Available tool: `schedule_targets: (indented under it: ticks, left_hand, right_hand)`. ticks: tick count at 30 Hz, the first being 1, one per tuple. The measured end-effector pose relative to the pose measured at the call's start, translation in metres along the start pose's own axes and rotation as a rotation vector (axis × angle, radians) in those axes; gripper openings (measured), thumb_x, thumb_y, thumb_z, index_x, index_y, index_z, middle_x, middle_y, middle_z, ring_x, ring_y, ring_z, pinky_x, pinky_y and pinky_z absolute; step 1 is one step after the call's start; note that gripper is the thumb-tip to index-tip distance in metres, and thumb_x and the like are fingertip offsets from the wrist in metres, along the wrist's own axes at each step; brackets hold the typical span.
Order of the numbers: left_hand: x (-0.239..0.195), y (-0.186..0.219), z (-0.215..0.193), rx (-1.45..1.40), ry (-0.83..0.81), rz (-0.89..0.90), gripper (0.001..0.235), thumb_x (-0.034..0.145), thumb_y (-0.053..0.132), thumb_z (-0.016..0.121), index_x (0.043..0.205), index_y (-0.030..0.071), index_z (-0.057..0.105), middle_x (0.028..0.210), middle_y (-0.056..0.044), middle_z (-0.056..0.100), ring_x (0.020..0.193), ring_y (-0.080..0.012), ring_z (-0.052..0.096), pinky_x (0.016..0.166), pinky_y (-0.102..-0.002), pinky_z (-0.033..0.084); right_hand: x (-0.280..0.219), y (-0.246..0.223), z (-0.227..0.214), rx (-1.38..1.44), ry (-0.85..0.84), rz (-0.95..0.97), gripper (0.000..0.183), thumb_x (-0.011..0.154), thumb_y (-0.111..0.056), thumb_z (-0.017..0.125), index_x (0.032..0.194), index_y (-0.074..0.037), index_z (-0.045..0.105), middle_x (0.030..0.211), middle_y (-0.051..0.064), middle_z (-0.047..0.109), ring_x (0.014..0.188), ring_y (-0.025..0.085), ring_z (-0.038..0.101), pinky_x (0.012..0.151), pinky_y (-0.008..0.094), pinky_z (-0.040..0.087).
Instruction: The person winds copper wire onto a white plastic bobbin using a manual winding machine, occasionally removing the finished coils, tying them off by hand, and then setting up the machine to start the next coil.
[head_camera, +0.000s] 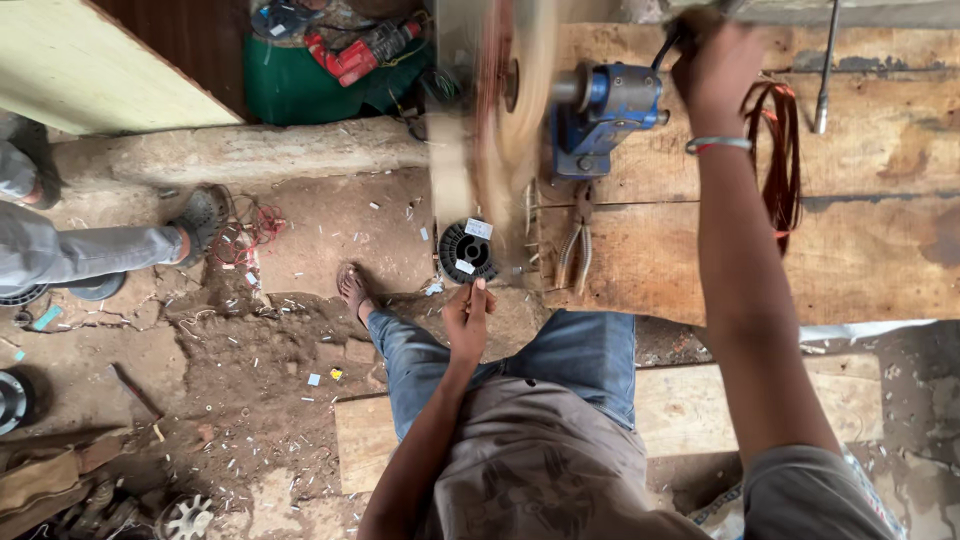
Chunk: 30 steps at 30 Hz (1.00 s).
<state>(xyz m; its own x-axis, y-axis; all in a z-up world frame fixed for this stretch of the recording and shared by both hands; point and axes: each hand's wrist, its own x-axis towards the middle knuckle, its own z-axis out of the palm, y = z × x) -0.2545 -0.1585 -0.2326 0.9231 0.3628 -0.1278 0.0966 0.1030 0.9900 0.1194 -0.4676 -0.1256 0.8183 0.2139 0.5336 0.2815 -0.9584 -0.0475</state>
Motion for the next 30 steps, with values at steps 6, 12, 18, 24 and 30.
schedule_targets:
  ticks: [6, 12, 18, 24, 30]
  left_hand:
    - [-0.008, 0.001, -0.001, 0.061, 0.021, 0.025, 0.043, 0.107, 0.027, 0.058, 0.075, -0.001, 0.063, 0.062, -0.002, 0.061, 0.057, -0.0055, 0.052, 0.053, -0.026, 0.041]
    - [-0.009, -0.001, -0.002, -0.049, 0.023, 0.020, 0.040, 0.105, 0.027, 0.060, 0.078, -0.002, 0.064, 0.065, -0.002, 0.064, 0.058, -0.0055, 0.057, 0.055, -0.025, 0.047]
    - [-0.007, -0.010, -0.001, -0.030, 0.016, 0.024, 0.042, 0.106, 0.026, 0.061, 0.076, -0.002, 0.065, 0.063, -0.004, 0.063, 0.055, -0.0069, 0.055, 0.053, -0.026, 0.044]
    - [-0.010, -0.009, -0.005, -0.033, -0.017, 0.049, 0.041, 0.106, 0.024, 0.059, 0.074, -0.002, 0.064, 0.062, -0.004, 0.063, 0.055, -0.0075, 0.056, 0.053, -0.027, 0.045]
    - [0.003, -0.011, -0.006, 0.009, 0.015, 0.057, 0.042, 0.106, 0.023, 0.057, 0.073, -0.002, 0.064, 0.062, -0.004, 0.062, 0.055, -0.0080, 0.055, 0.053, -0.028, 0.044]
  right_hand:
    - [-0.087, -0.013, 0.054, -0.145, -0.197, 0.078, 0.038, 0.073, -0.032, 0.088, 0.095, -0.004, 0.075, 0.085, 0.012, 0.070, 0.077, 0.025, 0.058, 0.063, 0.036, 0.049]
    - [-0.168, -0.065, -0.061, 0.044, -0.104, -0.065, 0.008, 0.085, -0.011, 0.080, 0.091, -0.015, 0.079, 0.095, 0.004, 0.073, 0.093, 0.025, 0.064, 0.081, 0.040, 0.055]
    - [-0.156, -0.068, -0.177, 0.059, -0.062, -0.136, 0.008, 0.099, -0.004, 0.080, 0.096, -0.012, 0.080, 0.097, 0.005, 0.072, 0.092, 0.022, 0.064, 0.073, 0.035, 0.051]
    - [-0.077, -0.041, -0.181, 0.215, 0.188, -0.149, 0.026, 0.094, 0.007, 0.071, 0.112, -0.008, 0.082, 0.107, 0.008, 0.080, 0.093, 0.015, 0.073, 0.072, 0.026, 0.056]
    - [0.007, -0.012, -0.103, 0.125, 0.308, -0.283, 0.026, 0.085, -0.002, 0.084, 0.109, -0.012, 0.081, 0.097, 0.003, 0.080, 0.076, 0.014, 0.076, 0.061, 0.032, 0.052]
